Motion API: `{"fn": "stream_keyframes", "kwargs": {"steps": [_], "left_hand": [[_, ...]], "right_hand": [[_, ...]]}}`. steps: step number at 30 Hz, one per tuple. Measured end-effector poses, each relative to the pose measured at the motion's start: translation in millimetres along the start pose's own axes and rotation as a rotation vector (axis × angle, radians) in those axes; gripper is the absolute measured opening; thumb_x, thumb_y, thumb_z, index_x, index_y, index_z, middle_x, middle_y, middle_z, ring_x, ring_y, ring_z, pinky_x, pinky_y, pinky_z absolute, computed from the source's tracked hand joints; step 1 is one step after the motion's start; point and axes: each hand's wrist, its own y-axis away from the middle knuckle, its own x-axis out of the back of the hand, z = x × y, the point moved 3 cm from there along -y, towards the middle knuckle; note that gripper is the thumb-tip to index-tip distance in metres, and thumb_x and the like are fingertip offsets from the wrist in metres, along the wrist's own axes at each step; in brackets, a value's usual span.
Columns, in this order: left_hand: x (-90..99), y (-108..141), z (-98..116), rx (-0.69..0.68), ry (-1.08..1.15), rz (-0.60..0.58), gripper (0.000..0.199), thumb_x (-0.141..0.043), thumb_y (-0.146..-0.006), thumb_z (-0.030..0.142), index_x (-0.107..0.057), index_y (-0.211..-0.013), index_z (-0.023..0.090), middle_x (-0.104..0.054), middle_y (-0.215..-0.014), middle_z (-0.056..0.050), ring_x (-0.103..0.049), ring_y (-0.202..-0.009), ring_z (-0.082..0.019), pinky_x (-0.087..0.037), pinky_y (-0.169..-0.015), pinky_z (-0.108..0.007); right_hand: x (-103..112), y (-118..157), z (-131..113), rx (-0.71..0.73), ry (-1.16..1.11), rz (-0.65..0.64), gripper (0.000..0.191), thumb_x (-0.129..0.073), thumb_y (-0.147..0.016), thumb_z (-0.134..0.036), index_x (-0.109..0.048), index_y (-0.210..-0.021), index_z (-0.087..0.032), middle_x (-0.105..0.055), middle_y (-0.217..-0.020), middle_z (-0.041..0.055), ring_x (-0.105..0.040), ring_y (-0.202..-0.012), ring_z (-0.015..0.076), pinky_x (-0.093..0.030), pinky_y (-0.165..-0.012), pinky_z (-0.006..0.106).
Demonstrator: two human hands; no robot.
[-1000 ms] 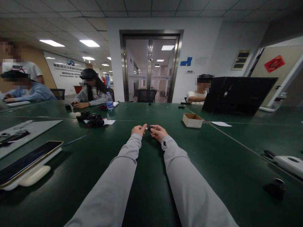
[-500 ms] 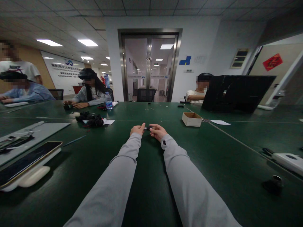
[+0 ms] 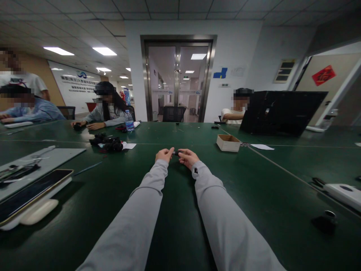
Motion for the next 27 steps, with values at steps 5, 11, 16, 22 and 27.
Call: {"fn": "stream_keyframes", "kwargs": {"steps": [5, 11, 16, 22, 27], "left_hand": [[-4.4, -0.5, 1.1, -0.003, 0.190, -0.020, 0.039, -0.052, -0.065, 0.055, -0.056, -0.057, 0.016, -0.060, -0.055, -0.002, -0.053, -0.052, -0.010, -0.041, -0.053, -0.021], [-7.1, 0.1, 3.8, 0.048, 0.456, -0.086, 0.032, -0.063, -0.059, 0.043, -0.058, -0.070, 0.014, -0.062, -0.063, -0.003, -0.055, -0.056, -0.011, -0.041, -0.047, -0.020], [-10.1, -4.1, -1.8, 0.004, 0.567, -0.152, 0.036, -0.071, -0.050, 0.037, -0.061, -0.076, 0.014, -0.063, -0.074, -0.005, -0.057, -0.066, -0.014, -0.042, -0.047, -0.020], [-9.0, -5.1, -1.9, -0.003, 0.611, -0.218, 0.035, -0.074, -0.045, 0.029, -0.063, -0.075, 0.015, -0.065, -0.084, -0.006, -0.057, -0.069, -0.014, -0.042, -0.051, -0.020], [-6.2, -0.2, 5.0, 0.060, 0.641, -0.181, 0.036, -0.068, -0.057, 0.034, -0.062, -0.089, 0.020, -0.064, -0.093, -0.006, -0.059, -0.075, -0.013, -0.042, -0.051, -0.018]], "right_hand": [[-0.7, 0.9, -1.8, -0.017, -0.011, -0.001, 0.026, -0.072, -0.061, -0.013, -0.059, -0.083, -0.016, -0.057, -0.061, -0.0008, -0.054, -0.047, 0.0085, -0.045, -0.044, 0.019], [-1.6, 1.8, -3.7, -0.044, -0.025, 0.027, 0.024, -0.071, -0.064, -0.013, -0.058, -0.084, -0.015, -0.059, -0.060, 0.0003, -0.053, -0.045, 0.0080, -0.045, -0.044, 0.018], [-2.6, 2.3, -4.7, -0.061, -0.034, 0.071, 0.020, -0.070, -0.066, -0.015, -0.056, -0.080, -0.014, -0.059, -0.054, 0.0017, -0.053, -0.043, 0.0086, -0.044, -0.042, 0.017], [-3.4, 3.0, -5.3, -0.071, -0.041, 0.104, 0.016, -0.068, -0.069, -0.018, -0.055, -0.076, -0.012, -0.057, -0.050, 0.0027, -0.052, -0.041, 0.0093, -0.044, -0.040, 0.018], [-4.6, 3.9, -5.8, -0.063, -0.045, 0.100, 0.016, -0.068, -0.069, -0.018, -0.055, -0.076, -0.013, -0.057, -0.049, 0.0026, -0.051, -0.041, 0.0091, -0.042, -0.039, 0.017]]}}
